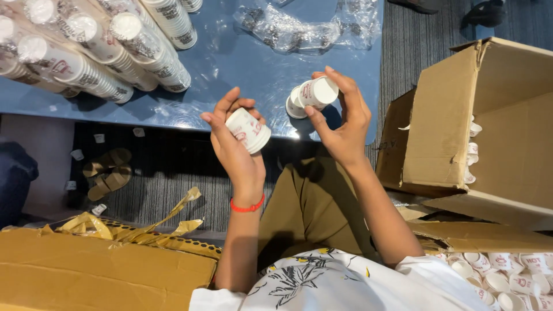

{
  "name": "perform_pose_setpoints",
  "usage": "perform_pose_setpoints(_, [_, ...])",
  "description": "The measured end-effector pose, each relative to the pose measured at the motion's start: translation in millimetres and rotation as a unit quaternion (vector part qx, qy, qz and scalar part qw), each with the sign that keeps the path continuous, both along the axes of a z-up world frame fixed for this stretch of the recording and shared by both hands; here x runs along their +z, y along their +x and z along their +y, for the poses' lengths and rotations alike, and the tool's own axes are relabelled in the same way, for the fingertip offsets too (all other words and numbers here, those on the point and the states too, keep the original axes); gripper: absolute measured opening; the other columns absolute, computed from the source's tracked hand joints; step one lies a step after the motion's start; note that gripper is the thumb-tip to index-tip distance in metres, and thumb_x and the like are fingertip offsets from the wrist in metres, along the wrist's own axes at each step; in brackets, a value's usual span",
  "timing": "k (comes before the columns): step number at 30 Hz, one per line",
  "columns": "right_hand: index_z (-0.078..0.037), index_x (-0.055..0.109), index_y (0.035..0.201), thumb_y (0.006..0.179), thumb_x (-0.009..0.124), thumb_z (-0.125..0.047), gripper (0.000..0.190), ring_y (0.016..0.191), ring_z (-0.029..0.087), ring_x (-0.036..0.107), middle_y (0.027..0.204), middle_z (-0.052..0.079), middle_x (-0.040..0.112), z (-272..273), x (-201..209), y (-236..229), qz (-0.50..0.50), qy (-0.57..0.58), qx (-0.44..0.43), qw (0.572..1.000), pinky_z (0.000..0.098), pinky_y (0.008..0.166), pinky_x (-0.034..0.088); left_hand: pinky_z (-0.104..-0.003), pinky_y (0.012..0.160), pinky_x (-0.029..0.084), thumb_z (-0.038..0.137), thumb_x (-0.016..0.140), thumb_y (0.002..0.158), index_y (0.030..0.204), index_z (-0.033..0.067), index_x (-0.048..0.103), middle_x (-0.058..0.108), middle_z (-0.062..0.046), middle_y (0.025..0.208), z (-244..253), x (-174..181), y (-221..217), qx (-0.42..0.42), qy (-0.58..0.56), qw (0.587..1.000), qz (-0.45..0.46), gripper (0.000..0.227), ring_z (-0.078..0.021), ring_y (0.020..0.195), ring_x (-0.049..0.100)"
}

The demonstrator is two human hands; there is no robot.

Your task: Sorting and inspecting paper cups from boxes and plastic packaging.

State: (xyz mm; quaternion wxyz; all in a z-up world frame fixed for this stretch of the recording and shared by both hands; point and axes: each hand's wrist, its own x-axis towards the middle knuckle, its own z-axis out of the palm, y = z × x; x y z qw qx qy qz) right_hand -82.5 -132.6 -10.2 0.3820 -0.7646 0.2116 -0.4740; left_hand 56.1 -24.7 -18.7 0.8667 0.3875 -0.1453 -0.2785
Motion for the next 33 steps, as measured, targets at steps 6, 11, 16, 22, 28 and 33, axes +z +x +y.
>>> perform_pose_setpoints(6, [-0.004, 0.052, 0.143, 0.089, 0.083, -0.006, 0.062, 0.127, 0.032, 0.069, 0.135, 0.020, 0.067, -3.8, -20.8, 18.4, 0.102, -0.048, -0.016, 0.993, 0.0386, 0.108, 0.053, -0.033, 0.086, 0.055, 0.062, 0.038, 0.110, 0.127, -0.0046, 0.057, 0.063, -0.013, 0.105, -48.1, -5.1, 14.5, 0.068, -0.041, 0.995, -0.062, 0.071, -0.0188, 0.091, 0.062])
perform_pose_setpoints(11, [-0.005, 0.041, 0.154, 0.083, 0.080, -0.005, 0.081, 0.122, 0.031, 0.072, 0.128, 0.017, 0.070, -7.3, -23.6, 22.1, 0.127, 0.027, -0.018, 0.991, 0.0382, 0.106, 0.056, -0.028, 0.091, 0.057, 0.053, 0.052, 0.109, 0.136, 0.0059, 0.055, 0.066, -0.008, 0.111, -68.3, 6.4, -1.1, 0.062, 0.043, 0.925, -0.373, 0.055, -0.0181, 0.103, 0.069])
perform_pose_setpoints(16, [-0.005, 0.019, 0.164, 0.089, 0.073, -0.001, 0.092, 0.131, 0.033, 0.067, 0.132, 0.017, 0.072, -11.5, -41.8, 23.8, 0.132, 0.040, -0.030, 0.990, 0.0390, 0.110, 0.054, -0.037, 0.091, 0.059, 0.018, 0.082, 0.090, 0.141, 0.0099, 0.053, 0.064, -0.011, 0.121, -63.2, -8.4, -7.6, -0.057, 0.194, 0.853, -0.480, 0.058, -0.0269, 0.106, 0.071])
perform_pose_setpoints(22, [-0.006, 0.009, 0.170, 0.096, 0.066, 0.002, 0.094, 0.151, 0.037, 0.053, 0.161, 0.019, 0.045, -5.6, -47.6, 24.9, 0.175, -0.019, -0.066, 0.982, 0.0417, 0.125, 0.047, -0.037, 0.107, 0.059, 0.011, 0.077, 0.089, 0.163, 0.0129, 0.023, 0.056, -0.015, 0.153, -61.1, -34.7, -3.1, -0.090, 0.184, 0.880, -0.429, 0.091, -0.0347, 0.136, 0.060])
perform_pose_setpoints(28, [-0.002, 0.008, 0.163, 0.084, 0.087, -0.016, 0.113, 0.149, 0.044, 0.034, 0.168, 0.025, 0.025, 10.2, -29.5, 15.7, 0.159, -0.112, -0.079, 0.978, 0.0518, 0.124, 0.033, -0.048, 0.121, 0.037, 0.008, 0.081, 0.086, 0.160, -0.0008, 0.016, 0.031, -0.026, 0.163, -19.1, -22.9, -20.2, 0.042, 0.235, 0.839, -0.489, 0.100, -0.0425, 0.148, 0.039])
perform_pose_setpoints(33, [-0.003, 0.012, 0.165, 0.089, 0.089, -0.016, 0.109, 0.153, 0.045, 0.031, 0.169, 0.022, 0.029, 35.1, -32.4, 3.1, 0.180, -0.150, -0.066, 0.970, 0.0519, 0.128, 0.031, -0.045, 0.122, 0.040, 0.004, 0.071, 0.095, 0.160, -0.0008, 0.025, 0.040, -0.022, 0.160, 75.1, -28.8, -59.1, 0.042, 0.293, 0.875, -0.383, 0.080, -0.0373, 0.147, 0.047])
